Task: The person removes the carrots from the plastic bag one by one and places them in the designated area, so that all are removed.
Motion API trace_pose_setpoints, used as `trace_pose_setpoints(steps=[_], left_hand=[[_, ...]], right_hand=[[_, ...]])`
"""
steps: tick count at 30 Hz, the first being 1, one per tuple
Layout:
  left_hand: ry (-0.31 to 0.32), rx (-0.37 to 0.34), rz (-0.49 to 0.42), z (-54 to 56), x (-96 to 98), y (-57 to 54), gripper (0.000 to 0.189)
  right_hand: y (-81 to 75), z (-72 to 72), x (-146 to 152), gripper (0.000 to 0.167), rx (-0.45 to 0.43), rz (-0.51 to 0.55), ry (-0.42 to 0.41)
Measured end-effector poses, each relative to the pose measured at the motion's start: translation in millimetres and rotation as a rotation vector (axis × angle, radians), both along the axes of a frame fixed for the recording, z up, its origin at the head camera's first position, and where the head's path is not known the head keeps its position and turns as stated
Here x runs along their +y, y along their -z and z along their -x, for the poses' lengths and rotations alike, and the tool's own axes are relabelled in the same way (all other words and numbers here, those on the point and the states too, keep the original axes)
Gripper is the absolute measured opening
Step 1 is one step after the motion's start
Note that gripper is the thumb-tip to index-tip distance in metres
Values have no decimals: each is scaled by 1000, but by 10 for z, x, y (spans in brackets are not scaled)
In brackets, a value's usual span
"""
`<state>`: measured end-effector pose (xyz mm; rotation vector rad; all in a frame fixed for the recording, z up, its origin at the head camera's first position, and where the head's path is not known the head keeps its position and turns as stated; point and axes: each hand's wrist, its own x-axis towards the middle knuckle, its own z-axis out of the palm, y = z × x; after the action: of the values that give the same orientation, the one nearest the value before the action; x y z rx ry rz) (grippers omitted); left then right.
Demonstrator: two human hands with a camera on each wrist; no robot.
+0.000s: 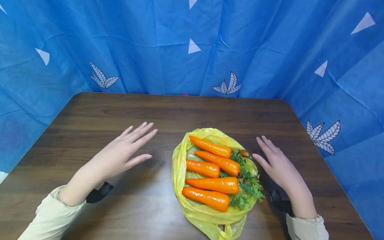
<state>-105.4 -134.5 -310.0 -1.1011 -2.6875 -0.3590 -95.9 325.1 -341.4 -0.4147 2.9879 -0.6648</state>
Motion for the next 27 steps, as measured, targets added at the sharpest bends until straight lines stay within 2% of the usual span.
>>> trace_pose_setpoints(steps=[4,9,15,18,22,27], left_hand=[[100,16,-71,14,210,-15,66],[184,14,-114,4,475,19,65],[281,-47,-137,-14,751,88,59],[345,-74,-190,-9,865,153,53],[412,-123,-259,-4,975,250,47],[461,-199,-313,-17,1065,338,42]], right_hand=[[-12,-5,-1,66,-11,6,-1],[-22,-17,4,67,-37,17,-2],[-32,-28,23,67,-87,38,-18],[-39,-41,29,65,-110,76,-43],[-49,-60,26,62,-125,124,-79],[-44,-74,33,59,-134,134,-103]])
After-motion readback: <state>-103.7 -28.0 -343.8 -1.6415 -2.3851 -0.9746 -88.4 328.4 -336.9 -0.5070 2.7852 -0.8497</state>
